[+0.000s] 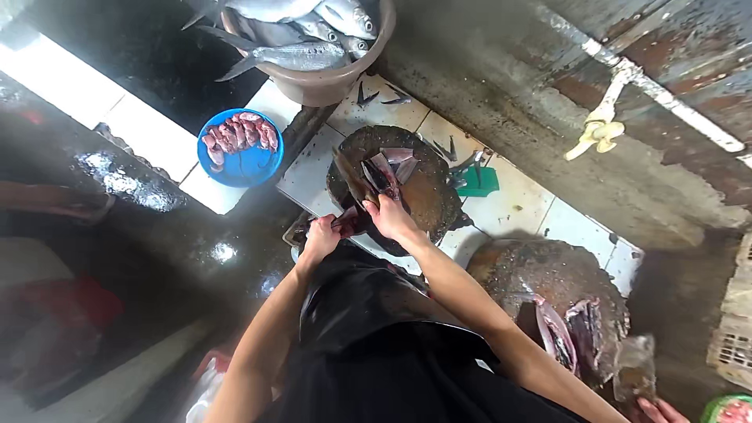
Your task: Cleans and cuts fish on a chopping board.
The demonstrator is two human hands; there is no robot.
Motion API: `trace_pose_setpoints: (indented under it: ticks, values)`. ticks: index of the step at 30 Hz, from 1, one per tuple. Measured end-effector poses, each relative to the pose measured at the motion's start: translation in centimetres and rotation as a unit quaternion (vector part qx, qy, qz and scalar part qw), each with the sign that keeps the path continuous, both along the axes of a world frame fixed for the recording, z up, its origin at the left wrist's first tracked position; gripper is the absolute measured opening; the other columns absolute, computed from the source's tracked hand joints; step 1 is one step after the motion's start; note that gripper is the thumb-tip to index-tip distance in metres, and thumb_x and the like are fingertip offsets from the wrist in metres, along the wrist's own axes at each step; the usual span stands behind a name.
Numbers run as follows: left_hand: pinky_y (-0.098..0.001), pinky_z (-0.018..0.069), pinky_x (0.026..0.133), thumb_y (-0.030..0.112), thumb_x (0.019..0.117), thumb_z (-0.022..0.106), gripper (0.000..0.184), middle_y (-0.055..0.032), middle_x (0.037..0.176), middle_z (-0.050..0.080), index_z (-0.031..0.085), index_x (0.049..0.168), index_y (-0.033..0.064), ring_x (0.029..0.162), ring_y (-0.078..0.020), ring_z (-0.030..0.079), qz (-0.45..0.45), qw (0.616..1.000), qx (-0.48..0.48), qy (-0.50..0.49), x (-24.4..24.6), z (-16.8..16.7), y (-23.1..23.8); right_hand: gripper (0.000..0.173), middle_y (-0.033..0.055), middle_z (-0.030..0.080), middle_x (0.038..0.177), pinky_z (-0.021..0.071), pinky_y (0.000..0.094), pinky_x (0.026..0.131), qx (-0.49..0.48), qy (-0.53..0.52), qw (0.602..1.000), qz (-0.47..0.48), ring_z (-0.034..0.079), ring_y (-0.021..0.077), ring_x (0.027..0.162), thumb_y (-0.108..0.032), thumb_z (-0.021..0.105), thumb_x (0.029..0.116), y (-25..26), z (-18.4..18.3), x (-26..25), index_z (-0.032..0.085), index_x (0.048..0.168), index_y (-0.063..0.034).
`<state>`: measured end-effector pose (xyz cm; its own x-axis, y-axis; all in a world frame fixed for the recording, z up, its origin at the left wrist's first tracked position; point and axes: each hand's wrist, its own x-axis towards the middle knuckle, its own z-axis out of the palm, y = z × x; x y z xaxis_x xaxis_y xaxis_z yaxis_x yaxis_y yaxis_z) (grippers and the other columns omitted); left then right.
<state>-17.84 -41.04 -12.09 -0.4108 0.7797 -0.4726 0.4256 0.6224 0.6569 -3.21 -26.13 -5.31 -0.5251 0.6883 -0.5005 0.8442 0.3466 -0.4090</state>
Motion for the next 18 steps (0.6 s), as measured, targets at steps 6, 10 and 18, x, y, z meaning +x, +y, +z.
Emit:
trace_pose_setpoints:
  ticks: [6,10,18]
  values:
    - [-0.0588,0.0536,0.098,0.031,0.0989,0.066,0.034,-0.0195,0.113,0.072,0.070,0.123,0.0071,0.106,-0.0345,0.070,0.040,0.996,-0.064,-0.036,-2.1,-3.9,-4.5,0.059,0.0202,0.071,0.094,0.0583,0.0610,0.070,0.091,0.001,0.996,-0.004,0.072,0.0407,0.088,-0.060,0.043,0.1053,2.8,-1.1,1.3,0.061,0.125,-0.0077]
    - [-0.0561,0.0514,0.102,0.045,0.1042,0.055,0.054,-0.0202,0.119,0.071,0.056,0.140,0.0045,0.113,-0.0341,0.068,0.129,0.984,-0.110,-0.061,-3.2,-6.4,-7.6,0.054,0.0210,0.070,0.097,0.0580,0.0614,0.072,0.053,-0.055,0.996,0.054,0.072,0.0413,0.092,-0.055,0.043,0.1061,1.4,-2.2,2.3,0.060,0.121,-0.0063]
    - [-0.0528,0.0583,0.086,0.043,0.1069,0.050,0.047,-0.0174,0.106,0.073,0.063,0.130,0.0037,0.091,-0.0296,0.073,0.313,0.946,-0.076,-0.029,-5.1,-6.8,-12.1,0.057,0.0159,0.071,0.086,0.0592,0.0545,0.079,0.036,0.057,0.997,0.021,0.073,0.0341,0.084,-0.054,0.043,0.1065,-2.3,-1.7,6.3,0.063,0.120,-0.0028]
